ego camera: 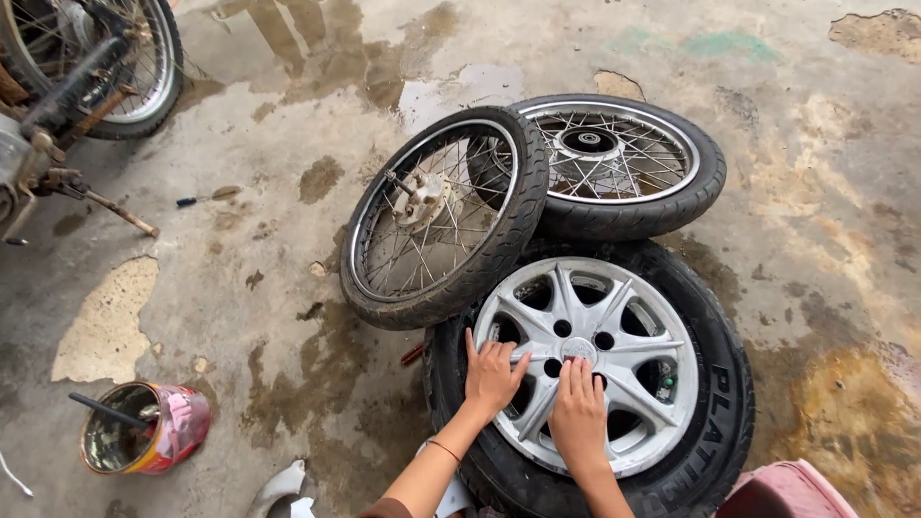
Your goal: The person is manually sanding the surface of a silver alloy wheel rim using a small piece of sandpaper and water from a bucket.
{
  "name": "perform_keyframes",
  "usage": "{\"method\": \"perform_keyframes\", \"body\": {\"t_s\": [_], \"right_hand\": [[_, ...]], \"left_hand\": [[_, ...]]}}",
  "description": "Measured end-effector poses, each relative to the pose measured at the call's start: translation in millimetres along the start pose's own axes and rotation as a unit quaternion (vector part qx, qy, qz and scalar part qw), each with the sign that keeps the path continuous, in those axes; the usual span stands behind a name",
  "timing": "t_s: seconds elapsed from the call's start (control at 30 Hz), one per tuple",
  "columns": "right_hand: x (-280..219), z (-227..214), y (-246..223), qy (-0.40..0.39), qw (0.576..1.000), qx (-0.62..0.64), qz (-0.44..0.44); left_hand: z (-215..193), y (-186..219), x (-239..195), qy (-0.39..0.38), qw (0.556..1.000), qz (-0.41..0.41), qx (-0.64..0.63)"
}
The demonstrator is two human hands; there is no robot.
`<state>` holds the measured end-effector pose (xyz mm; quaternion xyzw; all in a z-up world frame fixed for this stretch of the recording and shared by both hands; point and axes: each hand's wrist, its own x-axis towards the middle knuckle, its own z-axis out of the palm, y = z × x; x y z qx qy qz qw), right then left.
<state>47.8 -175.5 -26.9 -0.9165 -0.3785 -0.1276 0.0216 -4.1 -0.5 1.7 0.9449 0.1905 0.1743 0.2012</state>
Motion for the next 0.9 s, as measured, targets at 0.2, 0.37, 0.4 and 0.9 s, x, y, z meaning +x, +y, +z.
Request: {"method": "perform_keyframes", "body": {"t_s": [0.2,0.37,0.4,0.9], "right_hand": [[0.1,1.6,-2.4,0.027,0.999,0.045,-0.006],[3.9,18.2,3.2,-0.004,0.999,0.044,0.002],[2.2,20.3,3.1,-0.027,0.998,0.052,-0.001],[30.9,-71.4,23.6,0.023,0.969,0.244,0.045]], "left_hand": [[0.2,0.9,1.8,-0.019,0.999,-0.002,0.030],[-2.1,2.7,3.8,-0.007,1.000,-0.001,0.012],[-1.6,2.7,1.9,-0.014,1.000,-0.009,0.015],[-1.1,-0.2,0.2,-0.018,1.000,0.004,-0.010]]}}
